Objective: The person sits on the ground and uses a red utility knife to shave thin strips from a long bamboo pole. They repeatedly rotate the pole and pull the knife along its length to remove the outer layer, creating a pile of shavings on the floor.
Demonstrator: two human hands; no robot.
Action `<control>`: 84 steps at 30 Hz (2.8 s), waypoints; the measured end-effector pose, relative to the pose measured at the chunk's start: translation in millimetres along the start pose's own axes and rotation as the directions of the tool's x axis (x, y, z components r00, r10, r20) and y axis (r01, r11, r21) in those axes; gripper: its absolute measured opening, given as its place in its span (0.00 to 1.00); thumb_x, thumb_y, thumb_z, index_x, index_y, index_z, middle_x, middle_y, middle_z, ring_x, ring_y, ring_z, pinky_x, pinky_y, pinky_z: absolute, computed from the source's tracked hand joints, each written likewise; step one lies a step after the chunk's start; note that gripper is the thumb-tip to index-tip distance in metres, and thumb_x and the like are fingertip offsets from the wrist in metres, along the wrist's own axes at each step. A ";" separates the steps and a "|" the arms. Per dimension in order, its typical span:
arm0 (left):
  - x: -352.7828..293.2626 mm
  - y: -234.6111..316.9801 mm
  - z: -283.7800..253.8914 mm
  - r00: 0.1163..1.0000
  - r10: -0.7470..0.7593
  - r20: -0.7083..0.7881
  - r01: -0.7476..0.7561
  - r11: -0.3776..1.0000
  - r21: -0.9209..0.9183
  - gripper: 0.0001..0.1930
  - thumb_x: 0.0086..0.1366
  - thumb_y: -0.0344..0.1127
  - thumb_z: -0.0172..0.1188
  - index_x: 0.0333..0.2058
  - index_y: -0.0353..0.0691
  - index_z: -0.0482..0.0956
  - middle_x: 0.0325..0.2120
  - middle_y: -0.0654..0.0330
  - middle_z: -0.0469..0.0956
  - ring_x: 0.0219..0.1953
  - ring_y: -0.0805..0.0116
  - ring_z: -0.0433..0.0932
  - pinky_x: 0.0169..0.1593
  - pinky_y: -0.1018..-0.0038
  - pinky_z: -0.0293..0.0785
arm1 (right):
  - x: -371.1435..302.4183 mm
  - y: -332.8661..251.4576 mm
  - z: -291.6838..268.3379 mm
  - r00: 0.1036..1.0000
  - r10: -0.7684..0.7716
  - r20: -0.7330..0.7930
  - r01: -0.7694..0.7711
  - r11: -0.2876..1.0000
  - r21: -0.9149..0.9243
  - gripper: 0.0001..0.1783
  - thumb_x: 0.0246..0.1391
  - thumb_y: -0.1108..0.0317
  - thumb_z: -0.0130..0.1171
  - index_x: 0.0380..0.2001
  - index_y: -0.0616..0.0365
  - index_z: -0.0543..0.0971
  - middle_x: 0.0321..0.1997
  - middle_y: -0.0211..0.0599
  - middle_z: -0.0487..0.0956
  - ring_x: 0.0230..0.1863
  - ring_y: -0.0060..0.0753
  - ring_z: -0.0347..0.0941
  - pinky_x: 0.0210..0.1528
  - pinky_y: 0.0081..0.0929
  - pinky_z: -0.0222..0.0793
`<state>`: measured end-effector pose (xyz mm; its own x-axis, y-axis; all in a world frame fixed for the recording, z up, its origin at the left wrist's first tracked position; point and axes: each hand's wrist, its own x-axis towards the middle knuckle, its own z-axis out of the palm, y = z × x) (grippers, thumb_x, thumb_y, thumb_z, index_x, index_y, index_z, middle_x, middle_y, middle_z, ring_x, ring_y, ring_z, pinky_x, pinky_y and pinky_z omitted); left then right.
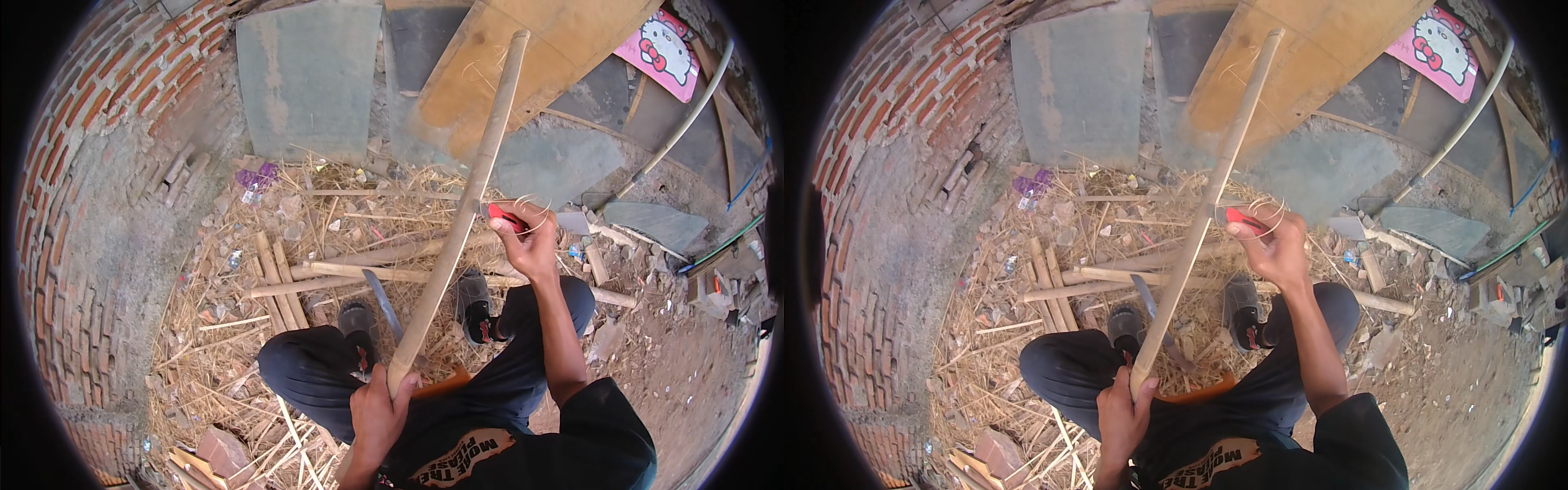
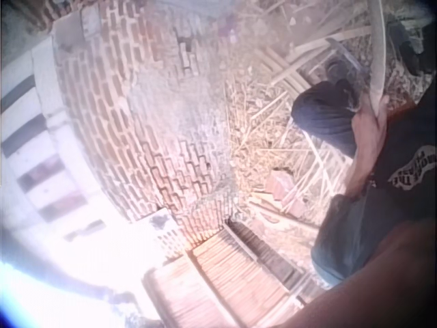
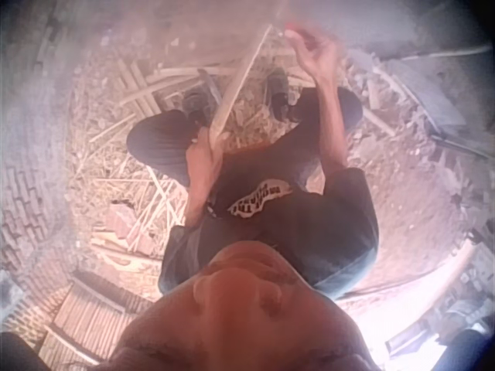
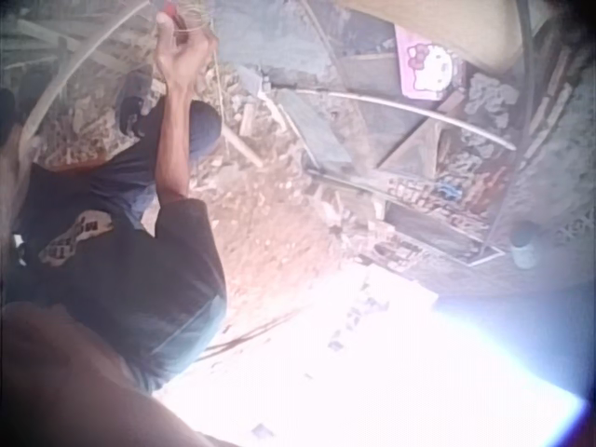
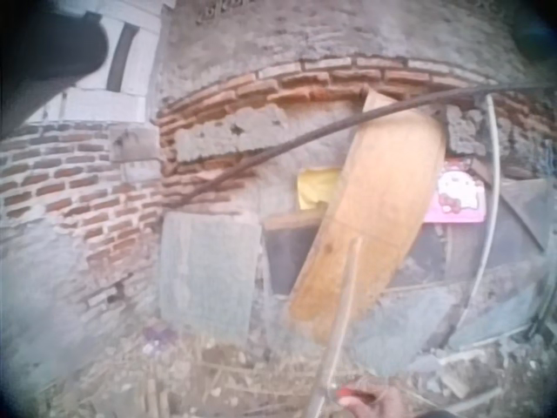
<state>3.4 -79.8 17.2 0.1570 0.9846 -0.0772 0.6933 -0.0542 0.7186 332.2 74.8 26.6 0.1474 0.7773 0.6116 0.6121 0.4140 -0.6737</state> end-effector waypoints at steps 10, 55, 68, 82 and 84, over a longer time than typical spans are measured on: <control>-10.0 -10.7 -1.9 1.000 -0.015 -0.020 0.014 1.000 -0.009 0.23 0.76 0.53 0.66 0.39 0.35 0.74 0.20 0.40 0.81 0.27 0.33 0.83 0.31 0.45 0.77 | 36.0 22.9 8.6 0.998 0.060 -0.011 -0.059 0.990 0.127 0.16 0.66 0.61 0.73 0.45 0.66 0.89 0.34 0.33 0.88 0.34 0.19 0.79 0.35 0.22 0.74; 51.3 11.9 -7.4 0.985 0.095 0.147 -0.020 0.896 -0.444 0.18 0.83 0.42 0.57 0.50 0.29 0.80 0.31 0.46 0.86 0.30 0.51 0.86 0.37 0.62 0.78 | -99.4 -85.5 43.3 0.928 -0.195 0.318 0.150 0.976 0.160 0.20 0.54 0.62 0.79 0.47 0.60 0.88 0.32 0.36 0.85 0.26 0.35 0.83 0.28 0.28 0.77; 51.9 24.7 -9.2 0.993 0.078 0.093 -0.042 0.939 -0.343 0.20 0.84 0.45 0.54 0.51 0.29 0.80 0.29 0.46 0.87 0.34 0.47 0.90 0.39 0.59 0.81 | -94.8 -90.6 42.8 0.946 -0.160 0.281 0.148 0.987 0.063 0.18 0.49 0.64 0.80 0.43 0.58 0.90 0.29 0.34 0.84 0.25 0.36 0.83 0.28 0.29 0.77; 44.3 25.5 -9.3 0.995 0.055 0.080 -0.033 0.966 -0.258 0.19 0.83 0.44 0.57 0.51 0.29 0.80 0.28 0.43 0.87 0.33 0.39 0.89 0.37 0.53 0.81 | -81.6 -89.2 33.7 0.945 -0.216 0.245 0.221 0.975 0.006 0.15 0.51 0.61 0.80 0.41 0.54 0.91 0.26 0.30 0.83 0.23 0.33 0.80 0.26 0.29 0.75; 39.5 23.2 -8.7 0.994 0.032 0.109 -0.010 0.980 -0.198 0.19 0.82 0.45 0.58 0.50 0.29 0.80 0.28 0.43 0.87 0.33 0.39 0.89 0.37 0.54 0.81 | -74.3 -84.0 29.1 0.970 -0.163 0.183 0.168 0.986 -0.015 0.14 0.51 0.64 0.80 0.41 0.55 0.91 0.27 0.33 0.84 0.23 0.34 0.81 0.27 0.29 0.75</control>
<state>19.5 -40.7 36.8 0.2550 0.9583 -0.1287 0.5387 -0.0302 0.8420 247.2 -3.9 25.7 -0.0985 0.7728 0.6269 0.6396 0.5318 -0.5551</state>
